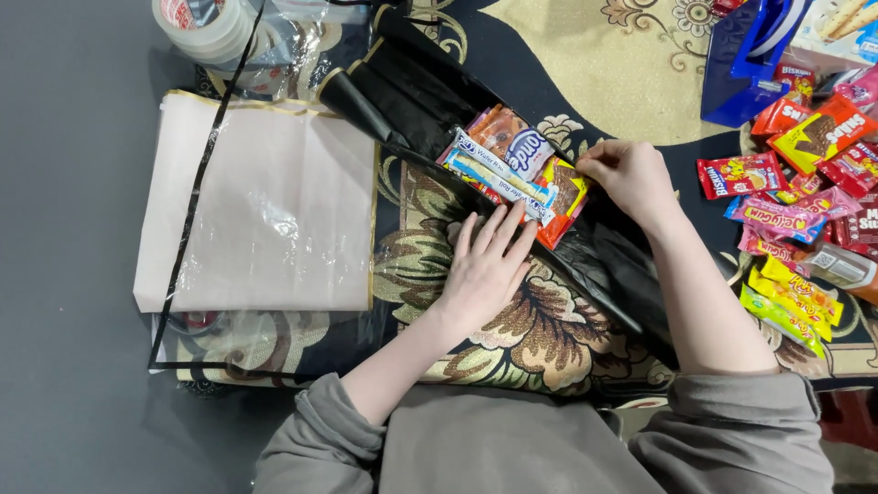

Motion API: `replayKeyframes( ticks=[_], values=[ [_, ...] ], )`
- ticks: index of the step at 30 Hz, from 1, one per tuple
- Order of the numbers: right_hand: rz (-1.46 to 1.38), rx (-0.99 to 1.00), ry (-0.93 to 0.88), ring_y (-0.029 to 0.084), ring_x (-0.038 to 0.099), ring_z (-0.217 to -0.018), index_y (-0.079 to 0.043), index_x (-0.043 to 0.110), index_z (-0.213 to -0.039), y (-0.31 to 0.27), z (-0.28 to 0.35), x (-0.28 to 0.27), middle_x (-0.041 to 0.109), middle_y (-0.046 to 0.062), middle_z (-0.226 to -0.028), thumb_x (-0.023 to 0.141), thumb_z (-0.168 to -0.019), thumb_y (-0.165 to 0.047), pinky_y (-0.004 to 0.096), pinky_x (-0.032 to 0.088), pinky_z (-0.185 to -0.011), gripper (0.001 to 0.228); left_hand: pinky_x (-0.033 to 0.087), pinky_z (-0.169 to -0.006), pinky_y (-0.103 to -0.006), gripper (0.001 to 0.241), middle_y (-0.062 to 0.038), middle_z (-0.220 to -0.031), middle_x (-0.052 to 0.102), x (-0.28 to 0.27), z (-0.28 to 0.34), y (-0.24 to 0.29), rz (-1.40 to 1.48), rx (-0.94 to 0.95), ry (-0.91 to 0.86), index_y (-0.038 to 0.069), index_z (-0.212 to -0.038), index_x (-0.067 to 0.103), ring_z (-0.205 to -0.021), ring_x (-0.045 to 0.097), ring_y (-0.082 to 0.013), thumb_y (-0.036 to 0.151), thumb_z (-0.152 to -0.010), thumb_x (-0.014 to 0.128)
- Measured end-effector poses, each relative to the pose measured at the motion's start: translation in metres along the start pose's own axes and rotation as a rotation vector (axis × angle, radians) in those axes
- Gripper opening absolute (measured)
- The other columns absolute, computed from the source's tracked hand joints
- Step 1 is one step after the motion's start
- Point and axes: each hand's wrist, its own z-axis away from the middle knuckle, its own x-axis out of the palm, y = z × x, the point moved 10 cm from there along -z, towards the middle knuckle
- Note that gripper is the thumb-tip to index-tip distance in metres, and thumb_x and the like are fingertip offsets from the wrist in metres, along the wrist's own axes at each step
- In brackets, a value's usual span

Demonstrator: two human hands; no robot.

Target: Wrapping various snack packages in black paper to create a gift arrangement.

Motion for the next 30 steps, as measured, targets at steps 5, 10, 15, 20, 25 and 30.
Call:
replayKeyframes(
  ticks=[5, 10, 15, 20, 25, 30],
  values=[
    [0.103, -0.192, 0.071, 0.04, 0.065, -0.118, -0.014, 0.067, -0.13, -0.066, 0.027, -0.006, 0.064, 0.015, -0.13, 0.077, -0.097, -0.03, 0.055, 0.05, -0.097, 0.038, 0.026, -0.121, -0.0636, 0.052, -0.019, -0.165, 0.032, -0.011, 0.004, -0.009, 0.052, -0.037, 0.004, 0.013, -0.149, 0.05, -0.148, 0.041, -0.0358, 0.019, -0.099, 0.063],
    [0.276, -0.442, 0.057, 0.059, 0.053, -0.127, -0.004, 0.057, -0.147, -0.136, 0.077, 0.002, 0.05, 0.034, -0.144, 0.072, -0.096, -0.045, 0.068, 0.046, -0.099, 0.067, 0.011, -0.12, -0.0678, 0.061, -0.025, -0.16, 0.034, -0.058, 0.031, -0.087, -0.129, -0.421, -0.055, 0.008, -0.148, 0.046, -0.148, 0.034, -0.0388, 0.035, -0.097, 0.065],
    [0.571, -0.57, 0.031, 0.046, 0.038, -0.149, -0.024, 0.048, -0.157, -0.139, 0.104, 0.055, 0.043, 0.026, -0.159, 0.074, -0.081, -0.054, 0.067, 0.027, -0.118, 0.085, -0.002, -0.114, -0.0774, 0.094, -0.03, -0.166, 0.018, -0.058, 0.083, -0.153, -0.262, -0.759, -0.425, 0.0, -0.159, 0.026, -0.155, 0.014, -0.0413, 0.058, -0.094, 0.062],
    [0.661, -0.586, 0.09, 0.038, 0.039, -0.151, -0.035, 0.046, -0.157, -0.124, 0.104, 0.065, 0.04, 0.017, -0.163, 0.078, -0.082, -0.024, 0.063, 0.026, -0.121, 0.082, 0.012, -0.119, -0.0651, 0.045, -0.019, -0.154, 0.048, -0.094, 0.102, -0.173, -0.168, -0.784, -0.223, 0.006, -0.149, 0.05, -0.147, 0.04, -0.0304, 0.029, -0.111, 0.042],
    [-0.12, -0.517, 0.145, 0.052, 0.031, -0.149, -0.011, 0.039, -0.161, -0.147, 0.117, 0.035, 0.029, 0.03, -0.165, 0.082, -0.086, -0.031, 0.071, 0.024, -0.118, 0.088, 0.046, -0.112, -0.0416, 0.023, -0.005, -0.103, 0.076, -0.219, 0.109, -0.131, 0.14, -0.344, 0.767, 0.005, -0.109, 0.074, -0.1, 0.071, -0.0227, 0.009, -0.108, 0.051],
    [-0.24, -0.856, 0.358, 0.041, -0.004, -0.163, -0.019, -0.008, -0.168, -0.162, 0.153, -0.007, -0.009, 0.022, -0.173, 0.101, -0.069, -0.036, 0.064, 0.004, -0.136, 0.148, 0.057, -0.093, -0.0445, 0.02, -0.007, -0.098, 0.077, -0.251, 0.029, 0.041, 0.26, 0.33, 0.419, 0.007, -0.1, 0.074, -0.085, 0.074, -0.0201, 0.01, -0.101, 0.054]
  ],
)
